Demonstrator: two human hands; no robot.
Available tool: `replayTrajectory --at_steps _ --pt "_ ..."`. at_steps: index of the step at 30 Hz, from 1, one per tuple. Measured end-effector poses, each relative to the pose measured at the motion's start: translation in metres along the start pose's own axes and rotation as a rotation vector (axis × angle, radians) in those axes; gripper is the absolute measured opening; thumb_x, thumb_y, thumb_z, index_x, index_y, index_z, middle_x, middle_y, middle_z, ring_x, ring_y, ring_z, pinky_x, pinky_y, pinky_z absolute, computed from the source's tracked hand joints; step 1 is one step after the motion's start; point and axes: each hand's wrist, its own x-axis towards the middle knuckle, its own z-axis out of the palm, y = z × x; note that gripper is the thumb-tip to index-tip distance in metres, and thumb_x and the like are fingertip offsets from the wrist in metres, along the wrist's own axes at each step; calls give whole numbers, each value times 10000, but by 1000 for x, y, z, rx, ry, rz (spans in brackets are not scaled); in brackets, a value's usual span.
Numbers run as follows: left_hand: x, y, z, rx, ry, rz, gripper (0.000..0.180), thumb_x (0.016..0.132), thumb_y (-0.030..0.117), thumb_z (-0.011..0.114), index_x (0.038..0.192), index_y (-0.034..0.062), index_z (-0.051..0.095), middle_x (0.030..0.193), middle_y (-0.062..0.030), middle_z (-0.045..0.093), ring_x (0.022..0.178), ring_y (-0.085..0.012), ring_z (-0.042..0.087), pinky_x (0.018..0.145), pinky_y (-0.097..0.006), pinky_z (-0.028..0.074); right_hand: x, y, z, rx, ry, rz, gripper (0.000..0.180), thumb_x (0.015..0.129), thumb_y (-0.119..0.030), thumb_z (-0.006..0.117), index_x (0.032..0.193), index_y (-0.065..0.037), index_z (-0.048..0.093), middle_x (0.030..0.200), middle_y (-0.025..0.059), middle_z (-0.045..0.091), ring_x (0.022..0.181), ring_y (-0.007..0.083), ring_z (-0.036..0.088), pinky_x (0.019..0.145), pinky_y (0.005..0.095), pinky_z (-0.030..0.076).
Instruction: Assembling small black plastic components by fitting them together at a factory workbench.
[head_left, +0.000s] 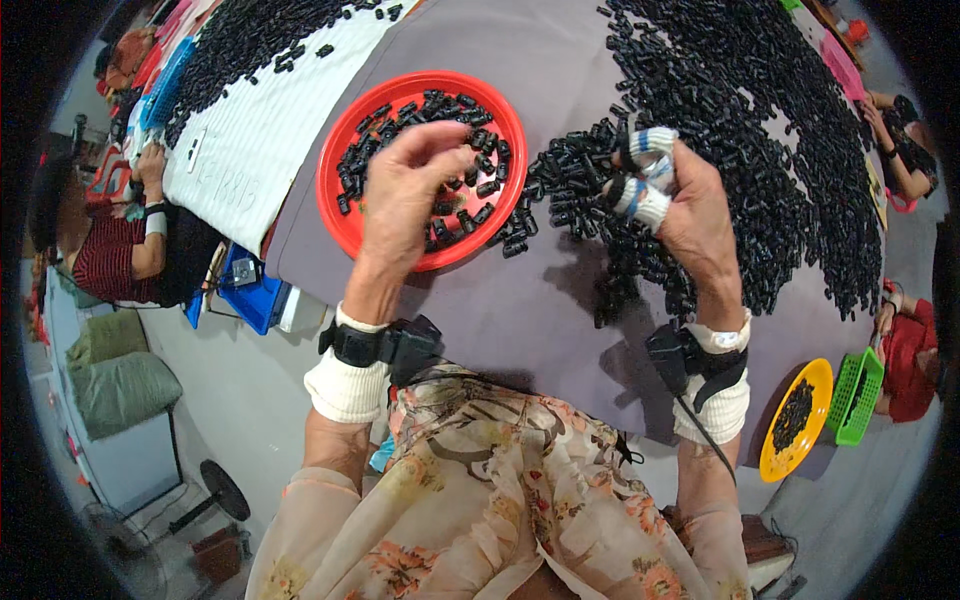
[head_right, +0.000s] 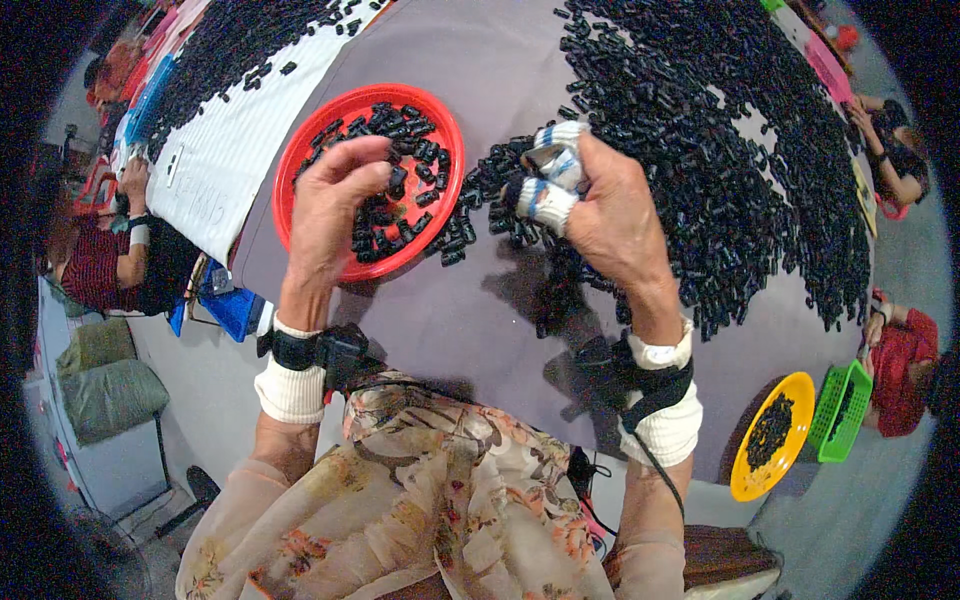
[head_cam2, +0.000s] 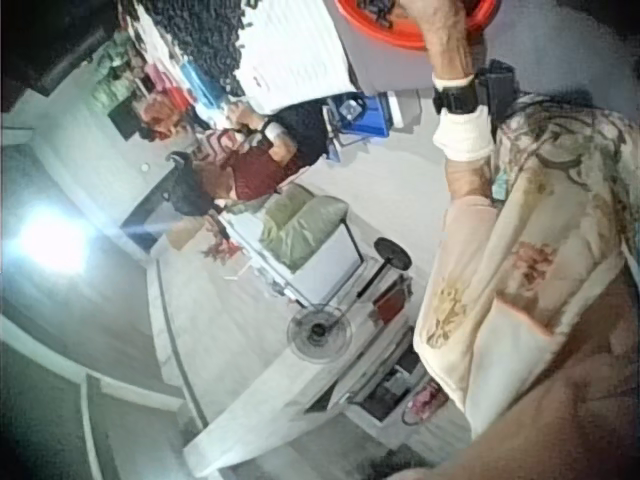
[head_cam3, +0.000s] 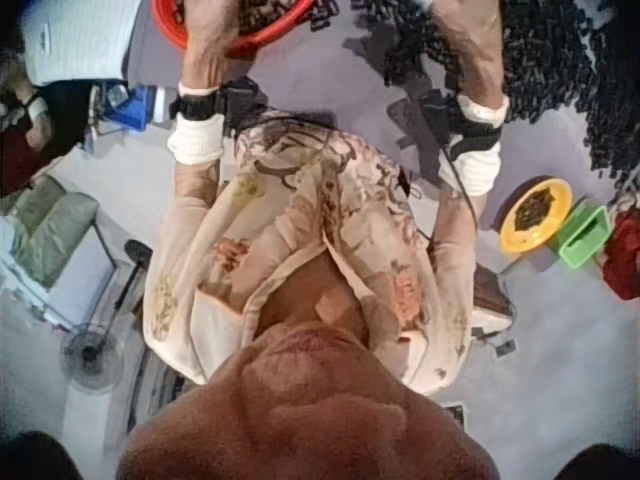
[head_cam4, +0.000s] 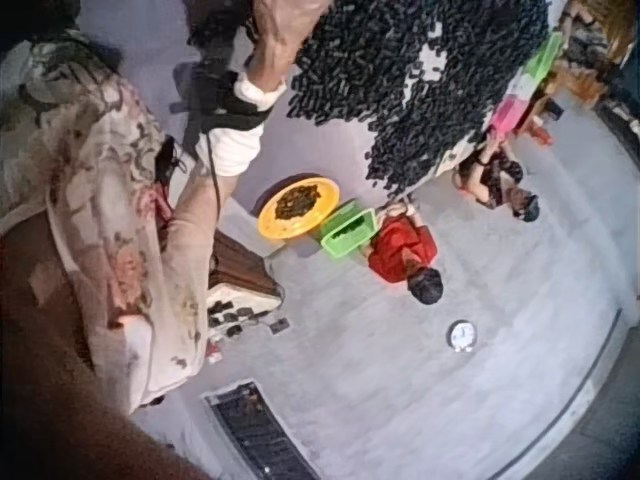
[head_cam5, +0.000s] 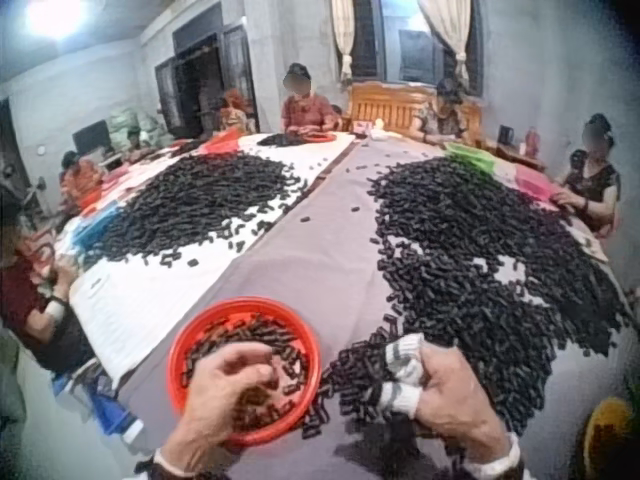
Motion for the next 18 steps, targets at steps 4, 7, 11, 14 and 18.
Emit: replayTrajectory --at_steps 4,7,11,14,18 --pt "-1 -5 2 103 -35 42 205 771 44 603 972 7 612 810 -27 601 734 -78 551 682 -213 453 -6 3 -20 42 51 97 193 725 -91 674 891 -35 593 767 1 603 709 65 550 638 207 437" --pt "-17 -16 38 284 -337 -3 130 786 80 600 900 26 629 805 -10 598 718 -59 530 657 -206 431 -9 4 -29 5 92 89 181 731 -123 675 874 -41 599 734 -16 590 659 55 527 595 204 421" --pt "-33 -56 81 607 -675 124 224 745 211 665 729 -1 595 594 -69 560 556 -144 528 544 -280 435 -17 18 -36 -1 123 51 163 746 -182 677 856 -84 607 587 -65 505 437 0 399 380 158 269" --pt "-41 -72 92 844 -676 220 304 716 272 687 754 -4 567 668 -124 576 601 -252 570 559 -347 452 -22 22 -34 19 109 115 178 741 -195 682 855 -81 607 582 -64 504 431 0 395 377 157 268" --pt "-56 -77 106 992 -636 339 370 698 260 695 874 -14 520 800 -171 552 735 -350 569 617 -423 460 -29 32 -36 48 84 181 178 741 -201 677 851 -80 608 578 -62 506 428 -1 401 373 155 267"
